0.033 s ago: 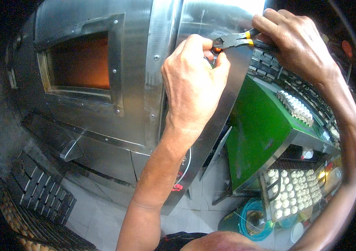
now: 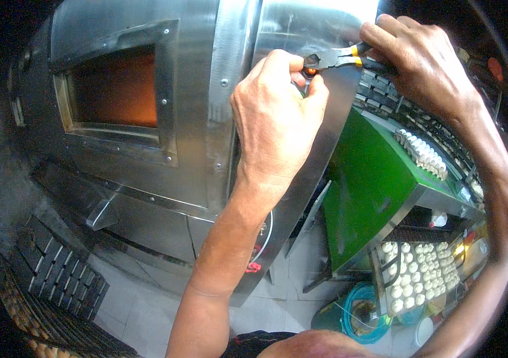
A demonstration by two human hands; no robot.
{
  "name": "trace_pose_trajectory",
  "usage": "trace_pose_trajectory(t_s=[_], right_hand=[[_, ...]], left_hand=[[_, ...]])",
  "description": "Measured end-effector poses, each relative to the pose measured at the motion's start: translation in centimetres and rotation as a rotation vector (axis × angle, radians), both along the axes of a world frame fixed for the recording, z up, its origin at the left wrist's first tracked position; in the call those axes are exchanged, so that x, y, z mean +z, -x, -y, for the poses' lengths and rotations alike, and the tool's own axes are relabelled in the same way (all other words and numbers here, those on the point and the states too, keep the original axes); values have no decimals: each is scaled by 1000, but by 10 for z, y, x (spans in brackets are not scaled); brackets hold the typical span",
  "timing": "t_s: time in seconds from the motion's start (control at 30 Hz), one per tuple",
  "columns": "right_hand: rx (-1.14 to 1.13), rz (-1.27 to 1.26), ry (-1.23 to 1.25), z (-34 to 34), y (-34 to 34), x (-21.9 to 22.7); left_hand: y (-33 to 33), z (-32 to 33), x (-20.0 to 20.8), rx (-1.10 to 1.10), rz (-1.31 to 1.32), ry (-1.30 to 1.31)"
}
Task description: The person works on the control panel of a large oven, manipulating wires by hand, fitting a dial onto the panel, and using pliers to adjust internal components.
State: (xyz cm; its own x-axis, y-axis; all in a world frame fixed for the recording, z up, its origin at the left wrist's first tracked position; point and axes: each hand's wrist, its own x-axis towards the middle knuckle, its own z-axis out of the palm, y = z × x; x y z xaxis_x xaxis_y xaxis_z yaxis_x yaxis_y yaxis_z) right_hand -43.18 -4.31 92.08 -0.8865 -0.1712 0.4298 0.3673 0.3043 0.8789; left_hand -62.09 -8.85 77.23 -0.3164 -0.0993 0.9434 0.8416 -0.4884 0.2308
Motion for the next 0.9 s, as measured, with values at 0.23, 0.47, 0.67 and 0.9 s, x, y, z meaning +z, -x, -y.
trace_pose_trajectory(t_s=[0.23, 0.47, 0.67, 0.9], right_hand=[[130, -179, 247, -12, -16, -17], [329, -322, 595, -13, -12, -51], [343, -486, 839, -15, -15, -69], [425, -551, 715, -34, -21, -105]], left_hand=[[-1, -1, -1, -39, 8, -9], [1, -2, 0, -51, 15, -12], [-2, 3, 0, -37, -15, 34], [-3, 12, 1, -40, -20, 104]])
